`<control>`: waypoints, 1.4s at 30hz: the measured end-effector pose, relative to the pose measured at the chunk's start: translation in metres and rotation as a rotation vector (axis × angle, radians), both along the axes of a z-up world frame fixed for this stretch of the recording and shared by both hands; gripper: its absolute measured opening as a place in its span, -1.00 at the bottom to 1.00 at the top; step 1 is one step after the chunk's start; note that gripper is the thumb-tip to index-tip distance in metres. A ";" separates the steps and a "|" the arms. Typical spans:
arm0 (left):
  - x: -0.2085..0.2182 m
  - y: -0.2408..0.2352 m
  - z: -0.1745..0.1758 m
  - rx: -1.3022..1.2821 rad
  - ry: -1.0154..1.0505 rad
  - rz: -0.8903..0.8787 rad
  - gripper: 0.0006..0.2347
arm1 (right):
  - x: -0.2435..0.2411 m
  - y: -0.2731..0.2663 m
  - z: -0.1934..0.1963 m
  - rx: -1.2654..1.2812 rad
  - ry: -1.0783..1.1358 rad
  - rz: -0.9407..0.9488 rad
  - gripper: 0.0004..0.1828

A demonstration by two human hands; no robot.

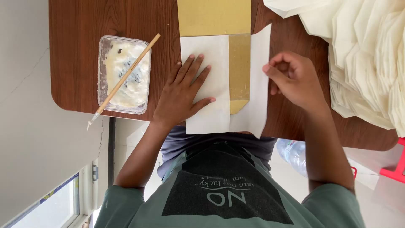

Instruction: Folding paper and applying glue with a brush to assemble a paper bag

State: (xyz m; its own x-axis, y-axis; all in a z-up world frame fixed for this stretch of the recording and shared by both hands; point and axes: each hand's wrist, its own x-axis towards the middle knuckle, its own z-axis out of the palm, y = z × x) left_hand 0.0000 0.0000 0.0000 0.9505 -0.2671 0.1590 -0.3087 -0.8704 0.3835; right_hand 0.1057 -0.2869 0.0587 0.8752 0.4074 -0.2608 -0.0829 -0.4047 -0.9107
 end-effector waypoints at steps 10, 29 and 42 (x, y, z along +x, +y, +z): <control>0.027 0.003 -0.019 0.016 -0.199 0.004 -0.60 | 0.021 0.048 -0.045 0.040 -0.644 0.264 -0.85; 0.034 -0.001 -0.006 -0.022 0.106 0.055 -0.53 | 0.009 0.066 -0.061 -0.059 -0.544 0.079 -0.83; 0.034 -0.002 -0.006 0.018 0.098 0.059 -0.51 | 0.007 0.070 -0.059 0.028 -0.585 0.009 -0.79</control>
